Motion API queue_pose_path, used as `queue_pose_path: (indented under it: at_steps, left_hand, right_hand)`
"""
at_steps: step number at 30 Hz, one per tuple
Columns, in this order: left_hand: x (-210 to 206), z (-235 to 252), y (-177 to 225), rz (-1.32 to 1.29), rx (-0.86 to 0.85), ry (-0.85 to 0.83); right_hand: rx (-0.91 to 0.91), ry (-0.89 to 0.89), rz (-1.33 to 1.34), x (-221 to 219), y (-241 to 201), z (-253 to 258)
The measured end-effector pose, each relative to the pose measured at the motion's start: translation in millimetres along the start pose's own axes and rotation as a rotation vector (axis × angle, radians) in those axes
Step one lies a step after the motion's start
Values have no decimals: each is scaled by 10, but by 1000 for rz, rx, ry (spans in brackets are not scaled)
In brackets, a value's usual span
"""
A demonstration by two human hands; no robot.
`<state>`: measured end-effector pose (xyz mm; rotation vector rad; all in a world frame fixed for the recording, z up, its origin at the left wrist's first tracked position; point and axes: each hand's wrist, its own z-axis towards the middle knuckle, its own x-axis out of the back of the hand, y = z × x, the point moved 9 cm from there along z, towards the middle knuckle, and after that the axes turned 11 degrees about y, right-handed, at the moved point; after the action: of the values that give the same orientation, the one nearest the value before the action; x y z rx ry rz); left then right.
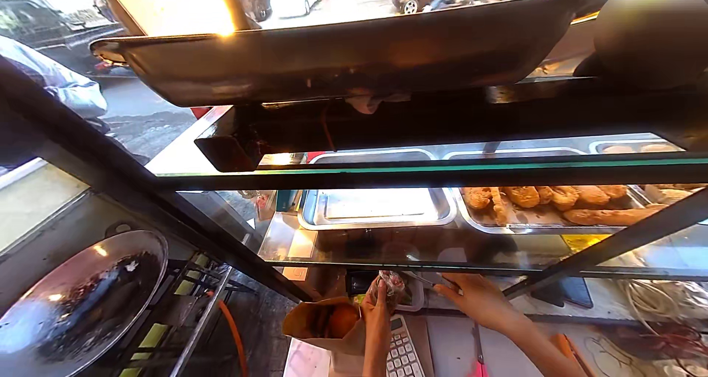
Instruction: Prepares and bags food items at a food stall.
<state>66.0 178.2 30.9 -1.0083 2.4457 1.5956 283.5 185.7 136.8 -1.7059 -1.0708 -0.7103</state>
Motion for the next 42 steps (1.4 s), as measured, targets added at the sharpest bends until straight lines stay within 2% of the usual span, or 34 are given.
queue_pose_path:
  at_steps: [6, 12, 14, 17, 21, 23, 25, 28, 31, 34, 35, 37, 40, 42]
  left_hand:
    - [24, 111, -36, 158, -90, 54]
    - [-247, 128, -14, 184, -54, -187]
    - [-267, 130, 2, 191, -48, -220]
    - [-216, 161, 68, 212, -127, -173]
    - [-22, 196, 99, 208, -183, 8]
    - [39, 143, 102, 200, -162, 37]
    - [3, 41, 136, 144, -99, 21]
    - [-53, -109, 85, -39, 82, -25]
    - [-94, -260, 80, -209, 197, -34]
    - [-112, -417, 207, -254, 205, -31]
    - [-113, -472, 263, -238, 194, -33]
    - [-94, -572, 347, -183, 130, -65]
    - [-77, -723, 477, 4, -117, -104]
    - [-120, -895, 603, 90, -239, -158]
  right_hand:
    - [-27, -43, 128, 58, 69, -2]
    - [7, -86, 393, -80, 243, 1]
    - [-19, -102, 509, -98, 259, -8]
    - [-12, -158, 630, -162, 246, -7]
    - [-64, -123, 763, -160, 312, -1]
    - [-99, -30, 612, -81, 369, 26]
    - [-77, 19, 264, -10, 273, 111]
    - [-17, -174, -90, -141, -202, 241]
    - [101, -123, -212, -330, -595, 494]
    - [240, -25, -257, -360, -826, 573]
    - [299, 31, -217, -324, -878, 530]
    - [351, 102, 34, -227, -916, 298]
    - [277, -25, 644, -267, -793, -142]
    - [230, -27, 948, -213, -637, -408]
